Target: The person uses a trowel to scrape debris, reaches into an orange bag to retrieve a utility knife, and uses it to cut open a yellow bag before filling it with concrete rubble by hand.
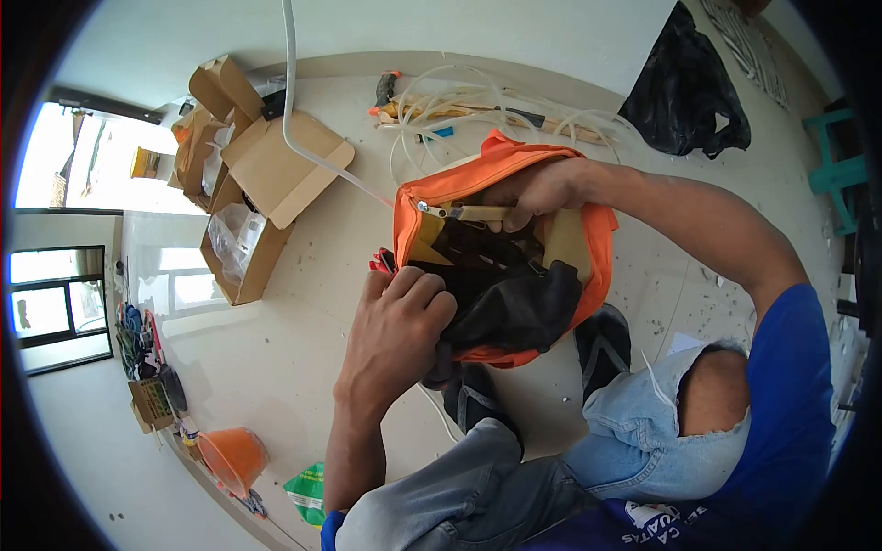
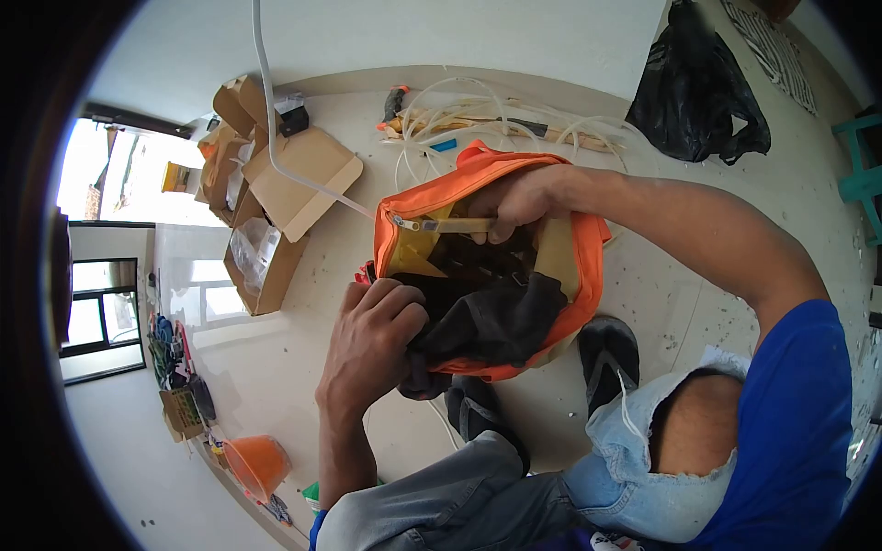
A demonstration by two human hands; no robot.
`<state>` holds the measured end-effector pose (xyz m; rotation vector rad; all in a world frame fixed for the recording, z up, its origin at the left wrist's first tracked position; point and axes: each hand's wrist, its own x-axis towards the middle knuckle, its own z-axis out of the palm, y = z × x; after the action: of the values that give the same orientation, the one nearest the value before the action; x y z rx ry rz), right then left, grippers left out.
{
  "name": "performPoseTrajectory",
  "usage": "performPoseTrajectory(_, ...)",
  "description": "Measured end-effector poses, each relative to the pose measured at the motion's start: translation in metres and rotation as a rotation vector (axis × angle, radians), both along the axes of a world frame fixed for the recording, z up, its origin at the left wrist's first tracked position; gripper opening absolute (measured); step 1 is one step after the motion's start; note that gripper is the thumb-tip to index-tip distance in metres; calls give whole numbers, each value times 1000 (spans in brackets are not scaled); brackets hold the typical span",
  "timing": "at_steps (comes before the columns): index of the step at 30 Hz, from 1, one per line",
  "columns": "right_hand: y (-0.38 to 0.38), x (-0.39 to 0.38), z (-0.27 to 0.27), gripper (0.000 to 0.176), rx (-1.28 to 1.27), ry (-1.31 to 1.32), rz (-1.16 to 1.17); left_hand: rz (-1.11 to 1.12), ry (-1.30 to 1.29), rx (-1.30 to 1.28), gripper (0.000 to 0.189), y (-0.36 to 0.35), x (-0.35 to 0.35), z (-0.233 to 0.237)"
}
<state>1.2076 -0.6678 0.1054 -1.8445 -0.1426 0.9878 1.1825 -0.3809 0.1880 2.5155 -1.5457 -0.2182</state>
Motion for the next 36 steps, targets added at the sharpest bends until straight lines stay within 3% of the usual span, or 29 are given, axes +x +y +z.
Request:
performPoseTrajectory(4,19,2,5,23,-58,-104,-200,-5,2,21,29,-3,0,2)
performPoseTrajectory(6,24,-3,18,20,-42,-82,-275,-21,-10,14,20,-3,1,2)
performPoseTrajectory(9,24,-9,-4,37,-117,-553,-72,-28,-17,6,16,-1,2,2)
performPoseTrajectory(12,26,-16,16,43,-262,-218,-24,0,2,0,24,1,2,-2)
performPoseTrajectory(15,27,-21,-5,43,-308,-332,15,-13,-2,-5,20,0,3,-1)
performPoseTrajectory(21,28,-19,0,39,-100,-255,-116,-25,-7,8,17,-2,3,1)
performPoseTrajectory(24,25,-20,6,38,41,111,-192,-15,-2,-1,17,0,2,1)
performPoseTrajectory(27,24,-27,-5,34,256,150,-359,-14,-2,-8,18,0,3,0)
performPoseTrajectory(36,21,-27,-21,24,196,130,-322,-18,-2,-10,20,0,3,-1)
